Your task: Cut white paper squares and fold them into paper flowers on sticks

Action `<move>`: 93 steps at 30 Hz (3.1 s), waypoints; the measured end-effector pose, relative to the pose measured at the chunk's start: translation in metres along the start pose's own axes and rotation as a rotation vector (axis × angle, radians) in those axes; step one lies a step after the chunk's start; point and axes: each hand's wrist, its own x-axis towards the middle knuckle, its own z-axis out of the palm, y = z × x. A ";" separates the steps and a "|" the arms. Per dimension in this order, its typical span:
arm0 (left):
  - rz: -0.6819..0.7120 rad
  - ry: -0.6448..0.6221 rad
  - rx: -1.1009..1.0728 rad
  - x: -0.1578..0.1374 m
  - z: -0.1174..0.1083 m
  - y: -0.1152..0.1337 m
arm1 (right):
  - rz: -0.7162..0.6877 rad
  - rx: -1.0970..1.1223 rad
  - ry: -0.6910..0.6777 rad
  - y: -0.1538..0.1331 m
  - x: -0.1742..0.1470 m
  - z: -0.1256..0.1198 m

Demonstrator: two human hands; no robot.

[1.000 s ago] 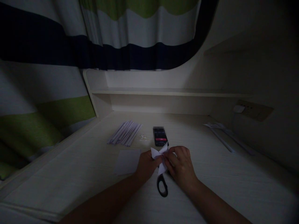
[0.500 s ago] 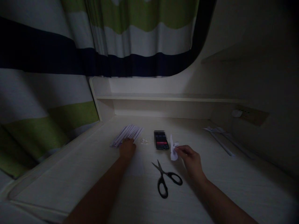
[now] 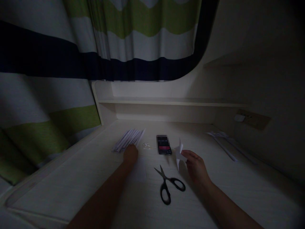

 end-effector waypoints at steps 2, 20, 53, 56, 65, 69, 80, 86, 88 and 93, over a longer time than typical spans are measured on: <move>0.004 -0.003 -0.103 0.002 -0.003 0.003 | 0.014 0.072 -0.007 -0.002 0.000 -0.001; -0.071 -0.507 -1.520 -0.055 -0.013 0.062 | -0.541 -0.452 -0.320 -0.015 -0.022 0.010; -0.086 -0.510 -1.573 -0.065 -0.032 0.073 | -0.082 -0.079 -0.161 -0.016 -0.020 0.010; -0.080 -0.506 -1.553 -0.066 -0.033 0.073 | -0.084 -0.098 -0.181 -0.016 -0.020 0.010; -0.077 -0.565 -1.530 -0.068 -0.037 0.073 | -0.052 -0.074 -0.176 -0.016 -0.021 0.012; -0.071 -0.538 -1.499 -0.069 -0.035 0.074 | -0.060 -0.056 -0.148 -0.016 -0.022 0.013; 0.034 -0.580 -1.394 -0.073 -0.034 0.076 | -0.198 -0.197 -0.186 -0.008 -0.022 0.009; 0.101 -0.621 -1.293 -0.078 -0.042 0.080 | -0.305 -0.358 -0.121 -0.009 -0.027 0.013; 0.115 -0.653 -1.266 -0.079 -0.044 0.081 | -0.344 -0.379 -0.134 -0.010 -0.029 0.014; 0.095 -0.725 -1.253 -0.080 -0.041 0.081 | -0.387 -0.409 -0.150 -0.009 -0.032 0.013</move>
